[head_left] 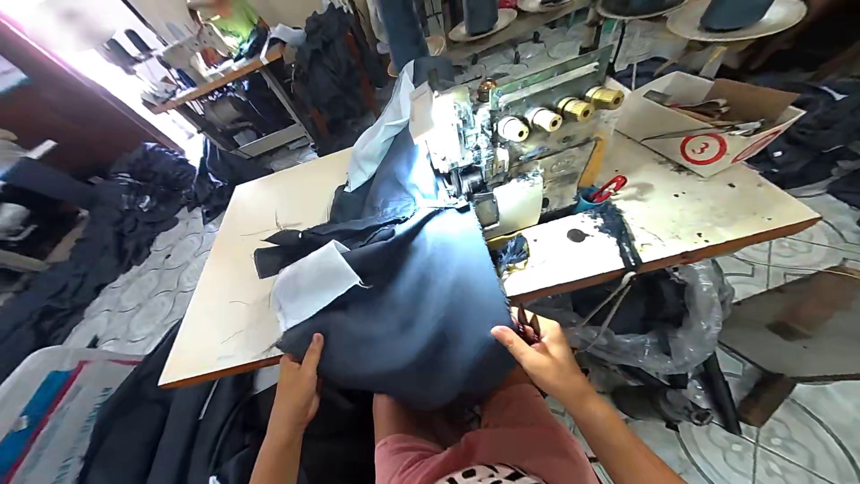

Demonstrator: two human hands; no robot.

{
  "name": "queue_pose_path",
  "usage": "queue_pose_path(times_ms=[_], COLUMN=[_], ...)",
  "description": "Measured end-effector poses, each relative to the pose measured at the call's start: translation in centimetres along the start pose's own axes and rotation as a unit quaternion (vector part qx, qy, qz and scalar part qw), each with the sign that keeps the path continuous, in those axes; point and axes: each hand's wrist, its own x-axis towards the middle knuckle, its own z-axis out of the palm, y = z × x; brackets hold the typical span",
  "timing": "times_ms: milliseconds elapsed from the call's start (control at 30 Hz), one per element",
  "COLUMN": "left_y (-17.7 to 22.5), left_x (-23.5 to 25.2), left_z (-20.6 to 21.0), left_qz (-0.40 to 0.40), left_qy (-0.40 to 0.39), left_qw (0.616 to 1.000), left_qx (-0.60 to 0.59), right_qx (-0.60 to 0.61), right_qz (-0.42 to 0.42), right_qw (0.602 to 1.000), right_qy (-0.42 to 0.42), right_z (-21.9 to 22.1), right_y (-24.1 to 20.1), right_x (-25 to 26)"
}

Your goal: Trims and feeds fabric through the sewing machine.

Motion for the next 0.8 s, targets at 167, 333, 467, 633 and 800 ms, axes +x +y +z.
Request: queue_pose_path(times_ms=[167, 333, 467, 633, 800], left_y=[0.3, 1.8, 2.1, 4.1, 8.0], left_x=[3.9, 9.2, 13.8, 14.9, 7.8], left_z=[1.0, 2.9, 4.1, 3.5, 0.7], left_qz=[0.000, 0.014, 0.020, 0.017, 0.129], left_qy=[-0.003, -0.020, -0.020, -0.093, -0.170], left_qw=[1.000, 0.999, 0.993, 0.969, 0.809], left_qx=[-0.011, 0.029, 0.115, 0.229, 0.548], right_qx=[-0.041, -0.087, -0.120, -0.080, -0.066], right_qz=[0.006, 0.014, 0.032, 0.000, 0.093], right_qw=[0.999, 0.995, 0.990, 0.994, 0.993], right_qy=[0.027, 0.036, 0.061, 0.075, -0.006], right_z=[0.9, 1.6, 2.4, 2.8, 1.9], right_y=[0.8, 0.6, 0.6, 0.3, 2.0], right_x=[3.2, 7.4, 9.6, 8.8, -1.6])
